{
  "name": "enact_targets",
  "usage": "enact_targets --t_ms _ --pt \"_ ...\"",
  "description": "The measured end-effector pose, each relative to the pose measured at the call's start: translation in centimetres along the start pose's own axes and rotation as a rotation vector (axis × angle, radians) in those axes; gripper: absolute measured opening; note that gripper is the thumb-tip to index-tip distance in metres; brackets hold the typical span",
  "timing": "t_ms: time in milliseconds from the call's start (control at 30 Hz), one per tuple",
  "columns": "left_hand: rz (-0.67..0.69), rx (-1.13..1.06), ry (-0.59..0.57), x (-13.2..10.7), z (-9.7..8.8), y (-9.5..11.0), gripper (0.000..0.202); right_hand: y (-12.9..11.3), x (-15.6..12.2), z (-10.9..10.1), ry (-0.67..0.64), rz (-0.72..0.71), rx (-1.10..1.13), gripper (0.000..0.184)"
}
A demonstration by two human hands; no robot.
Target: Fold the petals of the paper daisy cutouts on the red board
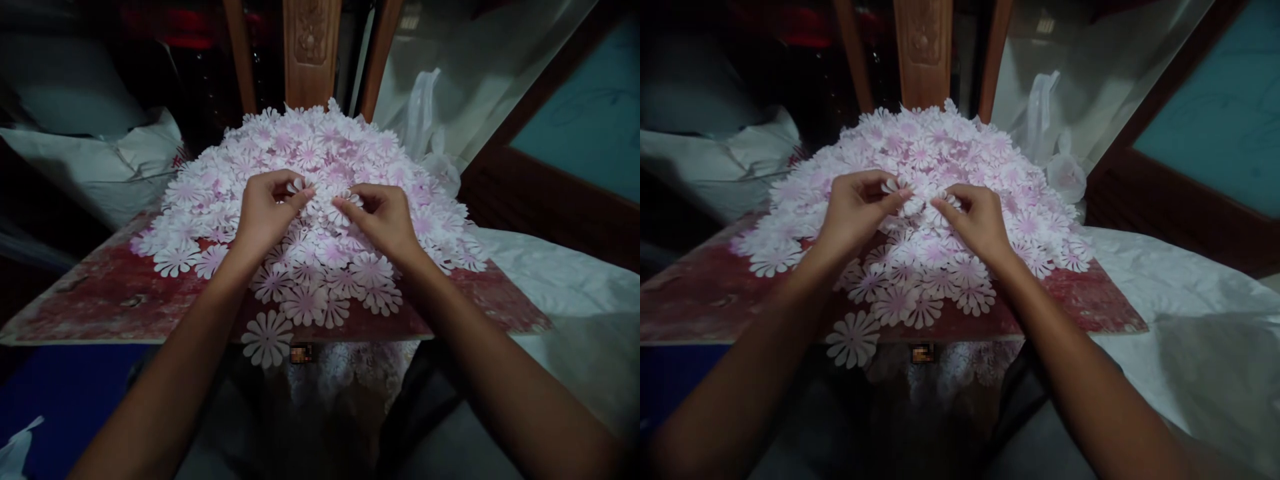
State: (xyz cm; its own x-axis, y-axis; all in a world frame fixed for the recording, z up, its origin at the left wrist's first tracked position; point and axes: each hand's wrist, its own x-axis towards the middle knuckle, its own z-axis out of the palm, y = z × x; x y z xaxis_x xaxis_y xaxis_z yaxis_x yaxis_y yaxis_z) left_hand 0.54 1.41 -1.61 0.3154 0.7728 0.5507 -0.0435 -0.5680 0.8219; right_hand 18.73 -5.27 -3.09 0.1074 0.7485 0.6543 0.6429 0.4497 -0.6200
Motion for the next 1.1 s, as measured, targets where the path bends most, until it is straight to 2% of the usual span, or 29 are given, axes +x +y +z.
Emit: enact_targets --t_ms 167,233,333,467,533,633,767,967,1100 --pt "0.109 0.232 -0.009 -0.8 0.6 0.3 0.006 0.5 0.1 0.2 0.045 -0.002 -0.107 0.021" --pt "0.148 0.337 -0.029 -1.2 0.8 0.5 0.006 0.6 0.0 0.2 0.013 0.012 -0.203 0.018" --pt "0.169 0.388 -0.032 -1.4 0.9 0.4 0.008 0.8 -0.3 0.0 -0.093 0.056 -0.339 0.026" --pt "0.137 0.373 0.044 -1.4 0.7 -0.5 0.013 1.3 -0.6 -0.3 -0.190 0.103 -0.388 0.036" --pt "0.096 0.332 0.030 -1.3 0.7 -0.8 0.027 1.5 -0.7 -0.4 -0.165 0.121 -0.389 0.037" --pt "0.046 0.292 -0.003 -1.4 0.6 -0.6 0.042 1.6 -0.4 -0.8 -0.060 0.149 -0.388 0.031" --pt "0.036 0.366 -0.008 -1.5 0.5 0.0 0.026 1.4 -0.2 -2.1 0.075 0.156 -0.450 0.013" --pt "0.121 0.338 -0.032 -1.7 0.0 0.5 0.016 -0.4 -1.4 -5.2 0.116 0.236 -0.523 0.022" --pt "-0.112 0.092 -0.120 -1.9 -0.1 1.1 0.022 -2.8 -3.4 -6.9 0.102 0.280 -0.584 0.021"
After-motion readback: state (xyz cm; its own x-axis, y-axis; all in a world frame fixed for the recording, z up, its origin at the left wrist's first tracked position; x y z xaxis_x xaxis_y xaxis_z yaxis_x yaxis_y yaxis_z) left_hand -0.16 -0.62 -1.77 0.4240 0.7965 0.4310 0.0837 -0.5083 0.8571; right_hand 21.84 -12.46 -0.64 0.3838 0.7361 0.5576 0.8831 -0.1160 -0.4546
